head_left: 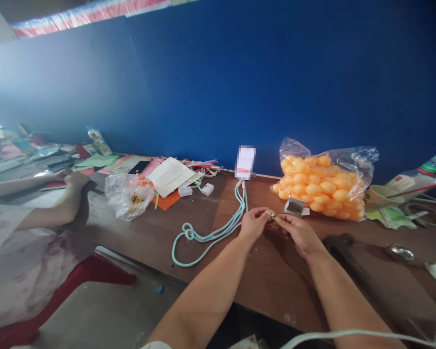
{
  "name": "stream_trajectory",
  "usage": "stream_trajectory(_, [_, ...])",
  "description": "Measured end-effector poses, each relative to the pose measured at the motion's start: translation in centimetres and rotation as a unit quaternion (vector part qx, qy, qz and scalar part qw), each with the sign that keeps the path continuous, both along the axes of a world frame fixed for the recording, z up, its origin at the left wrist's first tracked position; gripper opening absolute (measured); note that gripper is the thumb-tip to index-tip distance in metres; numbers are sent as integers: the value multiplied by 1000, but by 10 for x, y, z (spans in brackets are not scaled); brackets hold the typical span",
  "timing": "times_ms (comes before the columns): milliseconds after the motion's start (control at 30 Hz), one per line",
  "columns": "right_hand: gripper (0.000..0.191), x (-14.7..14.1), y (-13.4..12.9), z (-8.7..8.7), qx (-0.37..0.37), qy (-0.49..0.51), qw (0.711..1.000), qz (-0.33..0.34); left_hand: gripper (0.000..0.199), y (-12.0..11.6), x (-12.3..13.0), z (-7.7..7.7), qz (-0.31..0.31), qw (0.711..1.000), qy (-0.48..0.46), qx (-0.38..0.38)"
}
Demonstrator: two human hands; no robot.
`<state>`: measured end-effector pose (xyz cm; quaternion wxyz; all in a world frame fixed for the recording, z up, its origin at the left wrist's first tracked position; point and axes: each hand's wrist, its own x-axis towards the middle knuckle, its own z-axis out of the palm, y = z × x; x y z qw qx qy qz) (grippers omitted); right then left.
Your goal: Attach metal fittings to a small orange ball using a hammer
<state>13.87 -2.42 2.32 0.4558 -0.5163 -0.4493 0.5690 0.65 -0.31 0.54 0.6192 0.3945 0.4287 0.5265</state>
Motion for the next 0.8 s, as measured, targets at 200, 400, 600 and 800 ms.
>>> stream_trajectory(200, [36,0,0,1,5,-5,1000,8,29,0,1,-2,1,1000,10,7])
stream_trajectory(400, [39,-1,0,2,13,-15,1000,-2,30,1,1,-4,2,1000,10,4])
stream_trajectory(600, [39,0,0,1,28,-45,999,-5,26,1,1,-3,5,1000,24,7])
stream_trajectory(800, [39,0,-1,1,59,-96,994,-6,27,0,0,-1,-2,1000,17,3])
